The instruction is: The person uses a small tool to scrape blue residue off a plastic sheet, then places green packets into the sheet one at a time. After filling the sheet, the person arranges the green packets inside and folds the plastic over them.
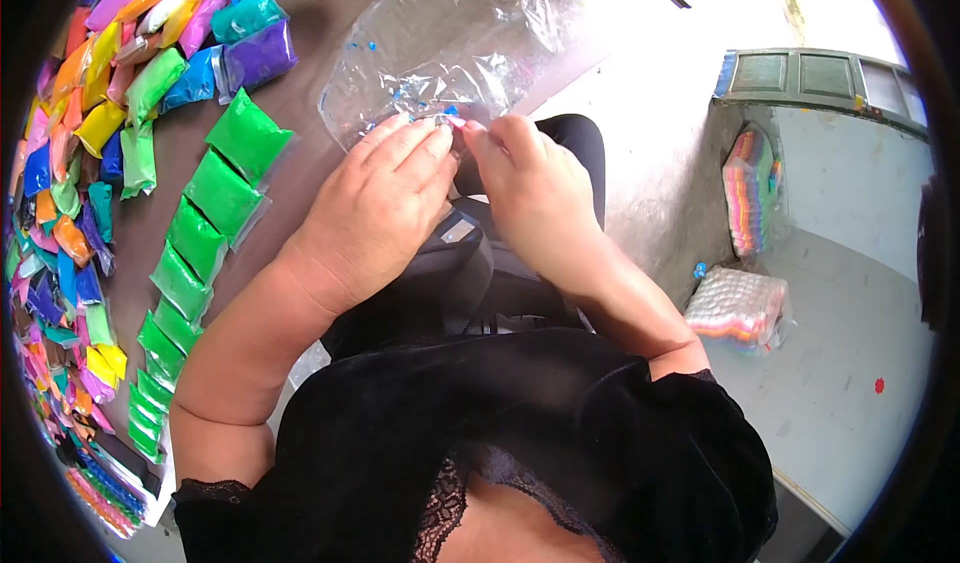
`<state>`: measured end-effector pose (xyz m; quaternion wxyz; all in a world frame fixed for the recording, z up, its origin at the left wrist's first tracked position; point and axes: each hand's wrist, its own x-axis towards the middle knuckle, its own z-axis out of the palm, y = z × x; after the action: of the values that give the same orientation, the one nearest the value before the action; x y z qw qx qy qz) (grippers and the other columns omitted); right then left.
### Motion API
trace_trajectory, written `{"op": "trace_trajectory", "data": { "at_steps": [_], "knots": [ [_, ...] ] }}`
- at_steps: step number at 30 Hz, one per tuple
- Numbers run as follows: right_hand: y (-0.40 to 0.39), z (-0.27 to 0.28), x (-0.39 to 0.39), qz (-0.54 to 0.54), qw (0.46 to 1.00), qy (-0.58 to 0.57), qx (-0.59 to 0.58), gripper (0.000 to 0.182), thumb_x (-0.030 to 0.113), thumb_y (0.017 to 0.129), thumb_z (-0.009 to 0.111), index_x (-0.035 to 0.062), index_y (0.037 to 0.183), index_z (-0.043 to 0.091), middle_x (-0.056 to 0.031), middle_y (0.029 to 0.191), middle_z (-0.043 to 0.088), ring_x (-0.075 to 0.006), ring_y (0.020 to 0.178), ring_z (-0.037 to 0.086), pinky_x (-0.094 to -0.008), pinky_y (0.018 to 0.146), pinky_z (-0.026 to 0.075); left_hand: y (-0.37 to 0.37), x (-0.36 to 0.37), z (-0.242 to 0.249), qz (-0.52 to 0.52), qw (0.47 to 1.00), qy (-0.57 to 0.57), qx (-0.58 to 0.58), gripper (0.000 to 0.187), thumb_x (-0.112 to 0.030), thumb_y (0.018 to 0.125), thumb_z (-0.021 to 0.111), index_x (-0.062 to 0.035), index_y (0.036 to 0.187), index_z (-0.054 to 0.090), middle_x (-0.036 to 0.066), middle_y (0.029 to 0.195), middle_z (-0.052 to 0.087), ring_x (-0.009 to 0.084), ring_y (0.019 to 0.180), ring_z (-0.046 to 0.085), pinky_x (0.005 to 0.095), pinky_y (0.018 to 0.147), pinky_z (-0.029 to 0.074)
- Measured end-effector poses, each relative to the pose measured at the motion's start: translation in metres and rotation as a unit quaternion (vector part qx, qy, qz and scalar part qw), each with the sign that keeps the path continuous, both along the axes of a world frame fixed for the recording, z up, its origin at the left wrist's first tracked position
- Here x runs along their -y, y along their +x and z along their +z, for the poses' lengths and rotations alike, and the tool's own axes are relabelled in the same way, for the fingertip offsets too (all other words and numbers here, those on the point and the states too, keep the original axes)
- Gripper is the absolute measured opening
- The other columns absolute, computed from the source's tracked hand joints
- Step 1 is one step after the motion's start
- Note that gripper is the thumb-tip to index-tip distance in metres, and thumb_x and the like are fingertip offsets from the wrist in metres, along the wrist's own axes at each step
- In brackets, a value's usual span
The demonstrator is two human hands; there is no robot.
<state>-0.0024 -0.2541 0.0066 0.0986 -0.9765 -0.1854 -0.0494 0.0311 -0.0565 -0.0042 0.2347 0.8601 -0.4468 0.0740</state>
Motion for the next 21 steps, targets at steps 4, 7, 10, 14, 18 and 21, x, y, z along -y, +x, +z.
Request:
{"op": "trace_trajectory", "data": {
  "at_steps": [4, 7, 10, 14, 18, 21],
  "knots": [
    [0.006, -0.006, -0.002, 0.012, 0.999, 0.002, 0.038, 0.036, 0.007, 0.083, 0.065, 0.0048, 0.119, 0.067, -0.0084, 0.101, 0.057, -0.0238, 0.083, 0.064, -0.0358, 0.065, 0.052, 0.0, -0.001, 0.002, -0.008, 0.999, -0.012, -0.028, 0.04, -0.013, 0.079, 0.073, 0.0007, 0.116, 0.066, 0.014, 0.127, 0.062, 0.0306, 0.123, 0.057, 0.0452, 0.112, 0.041],
    [0.0, -0.002, -0.004, 0.005, 1.0, 0.001, 0.021, 0.034, 0.008, 0.084, 0.065, 0.0042, 0.117, 0.067, -0.0086, 0.1, 0.057, -0.024, 0.082, 0.065, -0.0366, 0.064, 0.053, 0.001, -0.002, 0.001, -0.014, 0.999, -0.018, -0.03, 0.039, -0.012, 0.079, 0.072, 0.0007, 0.116, 0.066, 0.014, 0.127, 0.062, 0.0321, 0.123, 0.057, 0.0457, 0.111, 0.041],
    [0.004, -0.004, -0.004, 0.004, 1.0, 0.005, 0.025, 0.031, 0.009, 0.085, 0.066, 0.0051, 0.116, 0.068, -0.0079, 0.099, 0.058, -0.0242, 0.081, 0.065, -0.0367, 0.064, 0.053, 0.0, -0.002, 0.0, -0.013, 1.0, -0.016, -0.02, 0.038, -0.012, 0.08, 0.072, 0.0004, 0.115, 0.067, 0.014, 0.127, 0.062, 0.032, 0.122, 0.057, 0.0458, 0.111, 0.041],
    [0.012, -0.007, -0.004, -0.014, 0.999, 0.015, 0.047, 0.028, 0.01, 0.086, 0.067, 0.0076, 0.114, 0.07, -0.006, 0.097, 0.059, -0.0241, 0.077, 0.064, -0.0359, 0.063, 0.052, -0.002, 0.0, 0.001, -0.007, 1.0, 0.0, -0.002, 0.037, -0.011, 0.079, 0.071, -0.0001, 0.114, 0.067, 0.014, 0.126, 0.062, 0.0308, 0.123, 0.057, 0.0455, 0.112, 0.041],
    [0.007, -0.004, 0.002, 0.014, 0.996, 0.044, 0.08, 0.023, 0.014, 0.087, 0.064, 0.0027, 0.107, 0.065, -0.0075, 0.09, 0.053, -0.0225, 0.074, 0.063, -0.0357, 0.06, 0.052, -0.002, -0.001, -0.003, -0.002, 1.0, -0.004, 0.004, 0.037, -0.011, 0.079, 0.071, -0.0003, 0.115, 0.067, 0.014, 0.126, 0.062, 0.0307, 0.123, 0.057, 0.0452, 0.112, 0.041],
    [0.004, -0.007, 0.0, 0.034, 0.996, 0.024, 0.075, 0.022, 0.013, 0.087, 0.064, 0.0041, 0.107, 0.065, -0.0069, 0.09, 0.053, -0.0224, 0.076, 0.062, -0.0355, 0.06, 0.052, -0.002, -0.001, -0.003, -0.007, 1.0, -0.003, 0.005, 0.037, -0.012, 0.079, 0.071, -0.0003, 0.114, 0.067, 0.014, 0.126, 0.062, 0.0303, 0.123, 0.057, 0.0449, 0.112, 0.041]
  ]
}}
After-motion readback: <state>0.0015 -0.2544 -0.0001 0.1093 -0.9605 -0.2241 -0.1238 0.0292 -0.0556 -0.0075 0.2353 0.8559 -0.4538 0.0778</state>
